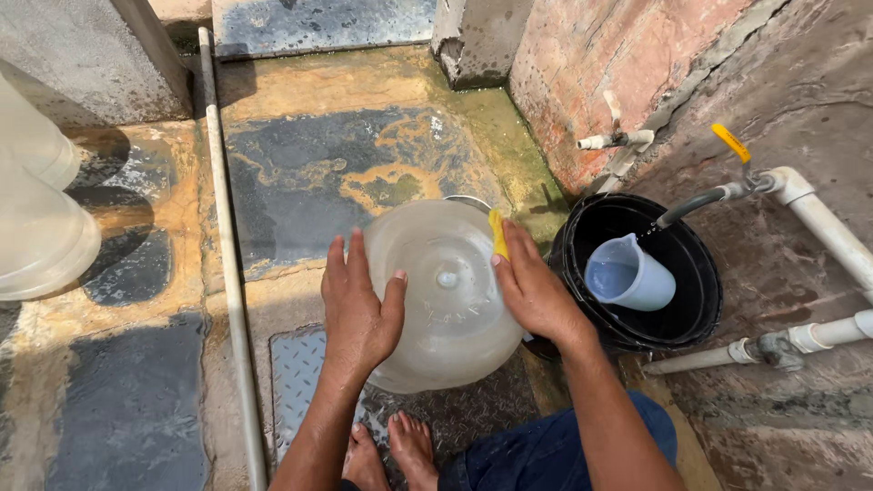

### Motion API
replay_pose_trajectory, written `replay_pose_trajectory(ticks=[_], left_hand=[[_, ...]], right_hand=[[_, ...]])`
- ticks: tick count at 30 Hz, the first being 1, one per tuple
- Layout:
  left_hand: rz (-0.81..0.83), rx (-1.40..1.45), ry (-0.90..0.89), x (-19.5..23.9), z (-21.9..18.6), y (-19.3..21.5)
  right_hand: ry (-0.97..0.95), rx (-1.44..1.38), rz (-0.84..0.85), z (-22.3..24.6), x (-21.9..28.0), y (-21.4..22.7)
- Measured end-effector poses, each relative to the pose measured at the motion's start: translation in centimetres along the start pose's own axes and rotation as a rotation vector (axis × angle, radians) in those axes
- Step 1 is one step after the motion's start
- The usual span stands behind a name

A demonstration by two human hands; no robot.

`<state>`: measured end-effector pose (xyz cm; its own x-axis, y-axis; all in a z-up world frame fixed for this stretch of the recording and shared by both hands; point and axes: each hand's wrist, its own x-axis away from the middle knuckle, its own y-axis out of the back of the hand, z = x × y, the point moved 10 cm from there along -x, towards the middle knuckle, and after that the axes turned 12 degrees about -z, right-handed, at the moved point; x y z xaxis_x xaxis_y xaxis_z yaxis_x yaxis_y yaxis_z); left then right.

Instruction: The person scrubs the exterior of large plastic water jugs using a yellow sponge and soapy water, then rinses them with water poured from a pitcher.

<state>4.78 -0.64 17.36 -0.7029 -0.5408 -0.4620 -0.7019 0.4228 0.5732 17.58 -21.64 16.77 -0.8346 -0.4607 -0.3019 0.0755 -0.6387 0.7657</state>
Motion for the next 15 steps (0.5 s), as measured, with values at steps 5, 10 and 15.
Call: replay_pose_trajectory(ticks=[5,10,15], left_hand=[[0.141,-0.34,-0.225,-1.7,-1.6,1.5],[0.298,-0.249,-0.268,-5.6,-2.3,-0.2],[0.288,-0.441,-0.184,-5.1,0.8,0.7]], right_hand=[[0.117,0.052,0.078,2.5,-1.2,-0.7],[0.332,0.385,0.047,10.2,-3.6,-3.6],[0.091,0.389,0.176,7.3,-3.5,-4.7]])
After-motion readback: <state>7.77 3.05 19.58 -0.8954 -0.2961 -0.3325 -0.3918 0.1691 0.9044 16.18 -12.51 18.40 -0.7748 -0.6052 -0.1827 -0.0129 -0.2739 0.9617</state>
